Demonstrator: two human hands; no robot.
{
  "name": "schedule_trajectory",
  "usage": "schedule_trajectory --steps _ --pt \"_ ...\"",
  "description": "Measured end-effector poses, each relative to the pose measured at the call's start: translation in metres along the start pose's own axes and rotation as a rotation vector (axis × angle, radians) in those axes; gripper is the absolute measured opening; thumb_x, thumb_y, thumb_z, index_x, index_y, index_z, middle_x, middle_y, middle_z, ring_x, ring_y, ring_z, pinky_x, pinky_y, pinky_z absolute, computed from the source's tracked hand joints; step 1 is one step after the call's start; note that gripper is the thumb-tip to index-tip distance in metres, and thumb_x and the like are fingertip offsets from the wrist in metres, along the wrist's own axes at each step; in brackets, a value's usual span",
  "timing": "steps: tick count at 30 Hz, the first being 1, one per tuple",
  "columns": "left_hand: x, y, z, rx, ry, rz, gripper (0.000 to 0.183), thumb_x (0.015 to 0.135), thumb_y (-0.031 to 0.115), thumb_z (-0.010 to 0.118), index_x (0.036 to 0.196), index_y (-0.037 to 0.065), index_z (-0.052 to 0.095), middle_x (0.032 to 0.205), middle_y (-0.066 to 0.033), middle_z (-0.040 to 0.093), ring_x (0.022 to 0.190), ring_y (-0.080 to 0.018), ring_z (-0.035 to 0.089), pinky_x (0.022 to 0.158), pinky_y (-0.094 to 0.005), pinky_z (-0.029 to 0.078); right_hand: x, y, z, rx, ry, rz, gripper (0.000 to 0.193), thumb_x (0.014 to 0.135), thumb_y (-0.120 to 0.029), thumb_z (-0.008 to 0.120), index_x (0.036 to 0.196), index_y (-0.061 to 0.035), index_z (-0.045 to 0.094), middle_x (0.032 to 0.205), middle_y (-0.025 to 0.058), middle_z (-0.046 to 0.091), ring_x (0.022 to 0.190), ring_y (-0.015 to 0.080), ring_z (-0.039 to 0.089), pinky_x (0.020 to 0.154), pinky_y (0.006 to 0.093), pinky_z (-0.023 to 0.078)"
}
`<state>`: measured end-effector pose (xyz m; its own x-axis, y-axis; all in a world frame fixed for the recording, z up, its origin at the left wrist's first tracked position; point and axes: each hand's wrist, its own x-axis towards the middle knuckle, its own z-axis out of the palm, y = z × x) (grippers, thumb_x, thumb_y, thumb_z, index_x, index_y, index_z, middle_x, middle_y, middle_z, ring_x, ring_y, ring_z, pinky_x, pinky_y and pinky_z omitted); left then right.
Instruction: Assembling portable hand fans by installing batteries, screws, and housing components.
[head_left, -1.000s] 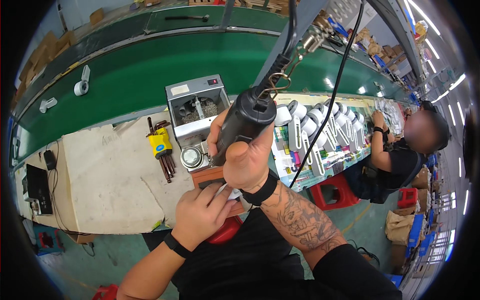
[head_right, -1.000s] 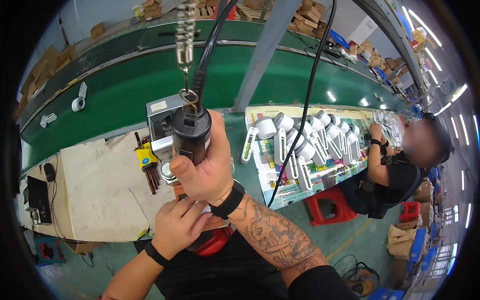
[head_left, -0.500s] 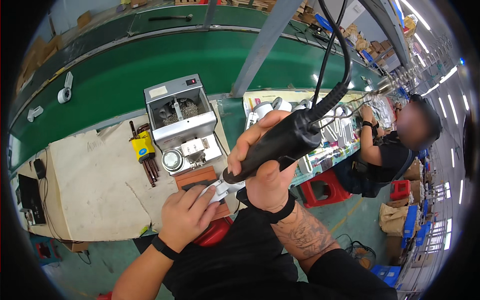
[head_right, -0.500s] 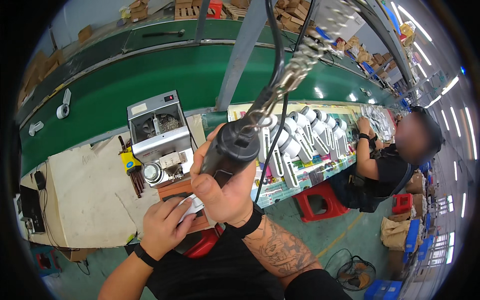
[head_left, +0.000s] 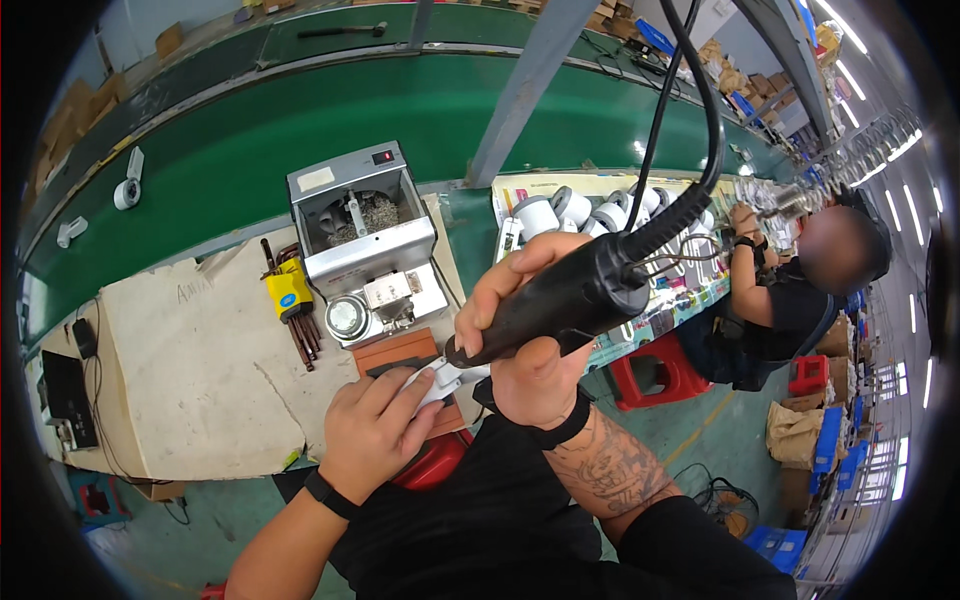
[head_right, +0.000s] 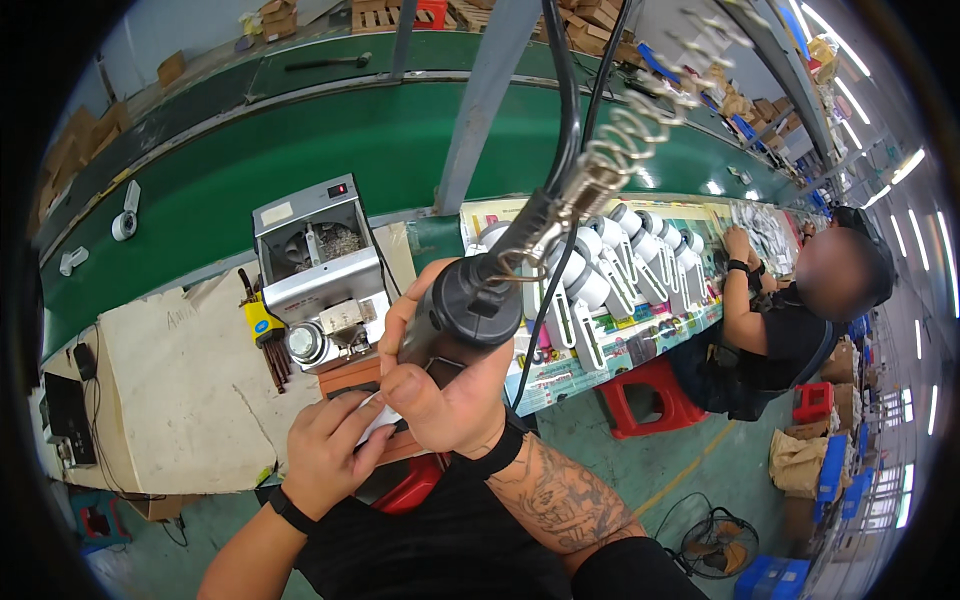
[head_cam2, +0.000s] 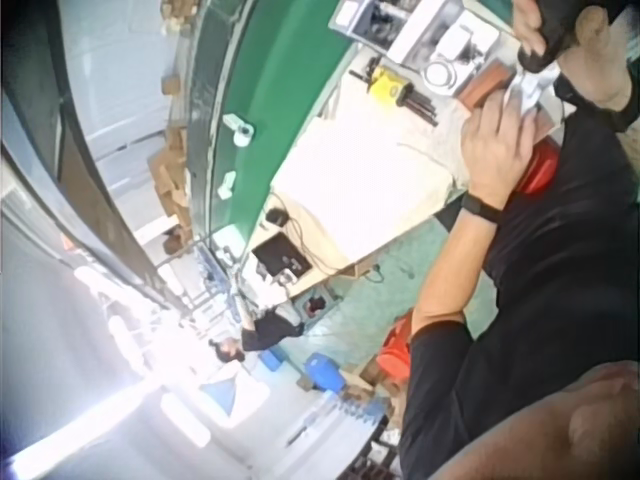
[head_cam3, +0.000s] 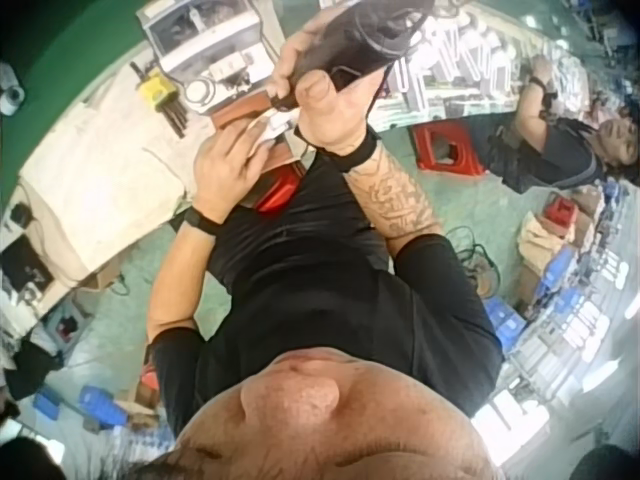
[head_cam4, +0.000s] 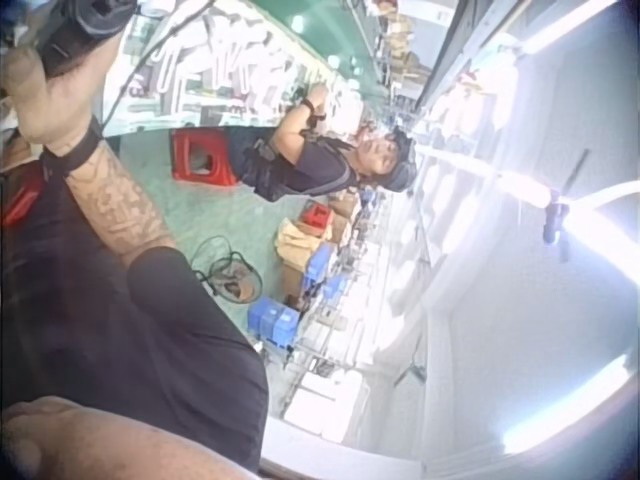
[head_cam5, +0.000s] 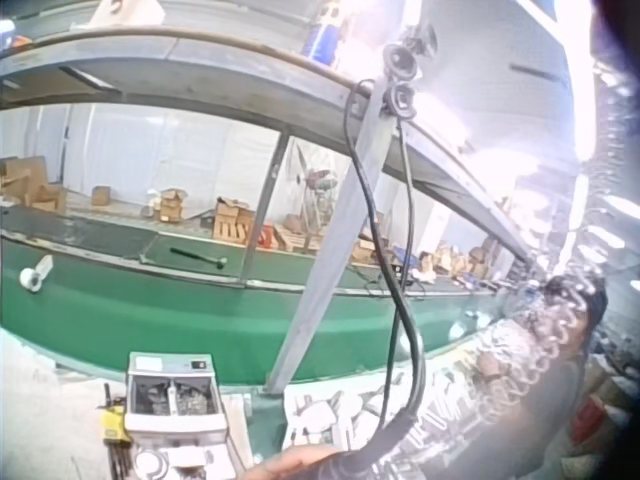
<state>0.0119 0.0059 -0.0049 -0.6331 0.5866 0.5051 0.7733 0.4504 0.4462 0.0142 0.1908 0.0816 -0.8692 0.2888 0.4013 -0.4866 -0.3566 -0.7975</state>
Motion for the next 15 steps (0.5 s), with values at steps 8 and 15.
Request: schedule_trajectory --steps 8,15 --pt "0.002 0.002 -0.003 0.007 -0.023 -0.008 0.039 0.077 0.022 0.081 0.114 0.012 0.074 0.104 -0.0025 0.069 0.072 -0.0215 0.062 0.064 -0.0354 0.049 -0.002 0.015 -0.004 -0.228 -0.047 0.004 0.074 0.080 -0.056 0.084 0.112 -0.0014 0.045 0.083 0.0091 0.059 0.065 0.0138 0.060 0.058 0.0286 0.052" --pt "0.002 -0.001 0.004 0.007 -0.008 -0.017 0.038 0.076 0.022 0.081 0.113 0.012 0.073 0.103 -0.0022 0.068 0.075 -0.0213 0.062 0.065 -0.0360 0.048 0.001 0.028 -0.019 -0.281 -0.225 -0.008 0.071 0.082 -0.054 0.083 0.110 -0.0034 0.043 0.083 0.0094 0.059 0.064 0.0123 0.057 0.057 0.0261 0.050"
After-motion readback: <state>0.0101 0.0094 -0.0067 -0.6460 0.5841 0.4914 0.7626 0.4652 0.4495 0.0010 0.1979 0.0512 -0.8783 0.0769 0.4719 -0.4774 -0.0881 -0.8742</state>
